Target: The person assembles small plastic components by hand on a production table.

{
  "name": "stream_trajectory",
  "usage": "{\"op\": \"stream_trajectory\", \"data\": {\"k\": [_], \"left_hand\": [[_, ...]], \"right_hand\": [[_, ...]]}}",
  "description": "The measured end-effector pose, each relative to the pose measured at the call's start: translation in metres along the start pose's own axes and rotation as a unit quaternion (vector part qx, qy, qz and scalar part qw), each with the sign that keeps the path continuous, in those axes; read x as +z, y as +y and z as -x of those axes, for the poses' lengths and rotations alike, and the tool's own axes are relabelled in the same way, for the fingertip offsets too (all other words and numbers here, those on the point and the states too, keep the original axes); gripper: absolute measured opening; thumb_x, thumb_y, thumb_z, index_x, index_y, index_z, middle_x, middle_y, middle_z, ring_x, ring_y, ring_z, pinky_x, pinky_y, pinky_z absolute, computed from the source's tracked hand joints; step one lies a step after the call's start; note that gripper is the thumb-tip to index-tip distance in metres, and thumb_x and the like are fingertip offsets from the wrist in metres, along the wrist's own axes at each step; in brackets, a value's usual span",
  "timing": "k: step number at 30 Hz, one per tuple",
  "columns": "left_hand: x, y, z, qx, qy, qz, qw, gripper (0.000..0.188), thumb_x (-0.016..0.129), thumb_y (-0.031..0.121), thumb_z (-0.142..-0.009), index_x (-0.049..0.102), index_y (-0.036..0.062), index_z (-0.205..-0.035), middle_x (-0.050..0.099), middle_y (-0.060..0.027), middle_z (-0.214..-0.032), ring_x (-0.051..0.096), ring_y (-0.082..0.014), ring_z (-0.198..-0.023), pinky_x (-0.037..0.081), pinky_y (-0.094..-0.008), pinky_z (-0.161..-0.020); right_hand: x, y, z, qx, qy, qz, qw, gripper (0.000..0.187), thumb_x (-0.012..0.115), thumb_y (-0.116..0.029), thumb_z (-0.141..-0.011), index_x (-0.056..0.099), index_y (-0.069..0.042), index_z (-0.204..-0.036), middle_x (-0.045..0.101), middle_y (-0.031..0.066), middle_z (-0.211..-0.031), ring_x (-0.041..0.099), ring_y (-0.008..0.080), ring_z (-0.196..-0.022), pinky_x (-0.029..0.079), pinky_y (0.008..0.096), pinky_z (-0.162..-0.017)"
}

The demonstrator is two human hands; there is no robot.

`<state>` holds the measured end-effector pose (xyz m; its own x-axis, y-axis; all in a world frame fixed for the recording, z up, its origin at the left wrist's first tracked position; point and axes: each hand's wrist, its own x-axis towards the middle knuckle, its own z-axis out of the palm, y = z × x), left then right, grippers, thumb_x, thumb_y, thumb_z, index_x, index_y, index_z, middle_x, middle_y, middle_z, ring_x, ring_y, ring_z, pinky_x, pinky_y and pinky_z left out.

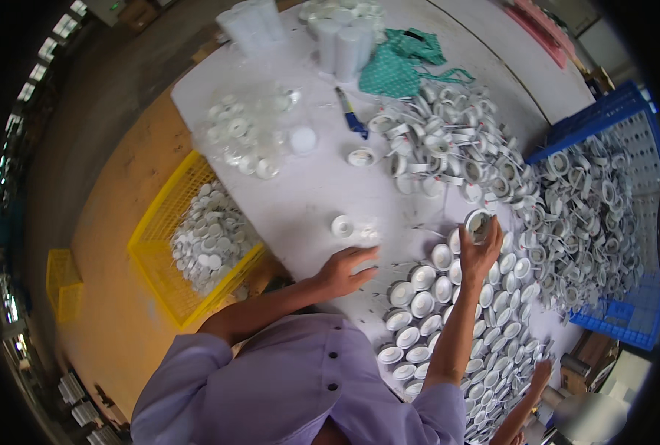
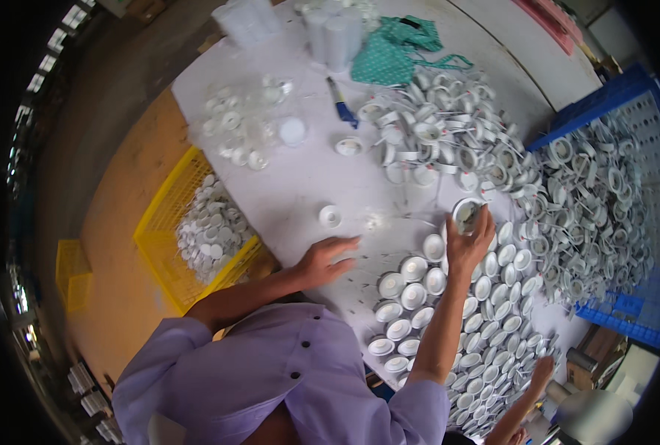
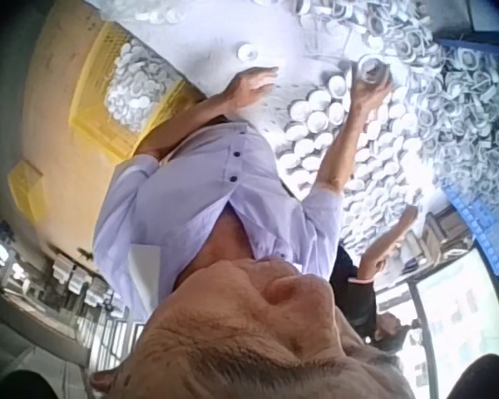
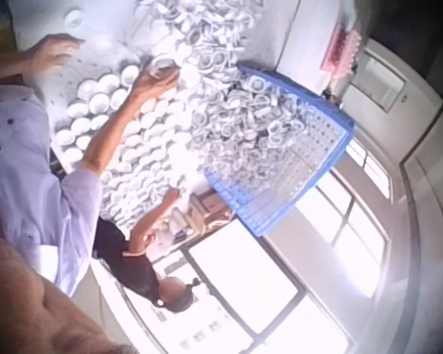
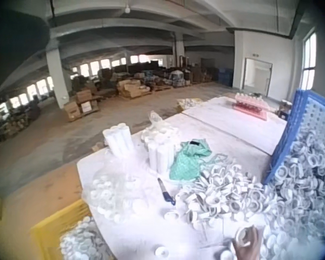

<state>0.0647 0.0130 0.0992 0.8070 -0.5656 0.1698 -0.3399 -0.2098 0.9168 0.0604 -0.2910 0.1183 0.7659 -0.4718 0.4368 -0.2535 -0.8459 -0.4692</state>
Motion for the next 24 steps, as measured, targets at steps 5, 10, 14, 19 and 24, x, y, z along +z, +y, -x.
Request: {"op": "stream_trajectory", "data": {"k": [5,10,14,19,24], "left_hand": [[-0.009,0.012,-0.007,-0.016,-0.046,0.065,0.997,0.046,0.062,0.012,-0.085,0.046,-0.0011,-0.126,0.061,-0.0156,-0.112,0.059,-0.0262,-0.102,0.045,-0.0362,-0.089],[-0.027,-0.035,0.058,-0.158,-0.063,0.222,0.96,0.028,0.06,0.019,-0.087,0.055,-0.0005,-0.106,0.061,-0.006,-0.085,0.054,-0.0088,-0.067,0.046,-0.0249,-0.059],[-0.067,-0.045,0.095,-0.286,0.031,0.228,0.93,0.024,0.057,0.017,-0.089,0.055,0.0001,-0.106,0.064,-0.0057,-0.087,0.056,-0.0067,-0.066,0.047,-0.0237,-0.055],[-0.105,-0.052,0.138,-0.316,0.109,0.238,0.912,0.025,0.057,0.019,-0.09,0.056,0.0024,-0.108,0.065,-0.0058,-0.088,0.061,-0.0074,-0.075,0.047,-0.022,-0.055],[-0.09,-0.073,0.155,-0.263,0.153,0.271,0.913,0.024,0.058,0.017,-0.089,0.057,0.0005,-0.105,0.065,-0.0063,-0.084,0.064,-0.0131,-0.073,0.052,-0.0276,-0.063]], "right_hand": [[-0.009,-0.098,0.089,-0.14,-0.156,-0.249,0.945,0.075,0.082,-0.011,-0.057,0.049,0.004,-0.123,0.055,0.02,-0.117,0.054,0.0372,-0.103,0.043,0.0438,-0.089],[0.013,-0.155,0.139,-0.148,-0.235,-0.264,0.924,0.074,0.078,-0.005,-0.059,0.049,0.0,-0.126,0.054,0.0166,-0.12,0.052,0.0276,-0.109,0.045,0.0368,-0.087],[0.057,-0.145,0.135,0.017,-0.36,-0.321,0.876,0.065,0.079,-0.011,-0.064,0.052,-0.004,-0.123,0.057,0.0144,-0.114,0.054,0.0275,-0.102,0.048,0.0352,-0.079],[0.128,-0.141,0.124,-0.169,-0.226,-0.093,0.955,0.061,0.079,-0.024,-0.065,0.053,0.003,-0.114,0.056,0.022,-0.111,0.052,0.037,-0.102,0.043,0.0433,-0.088],[0.167,-0.108,0.125,-0.124,-0.291,-0.026,0.948,0.067,0.08,-0.03,-0.061,0.054,0.0,-0.114,0.057,0.0197,-0.11,0.047,0.0365,-0.11,0.041,0.0444,-0.093]]}}
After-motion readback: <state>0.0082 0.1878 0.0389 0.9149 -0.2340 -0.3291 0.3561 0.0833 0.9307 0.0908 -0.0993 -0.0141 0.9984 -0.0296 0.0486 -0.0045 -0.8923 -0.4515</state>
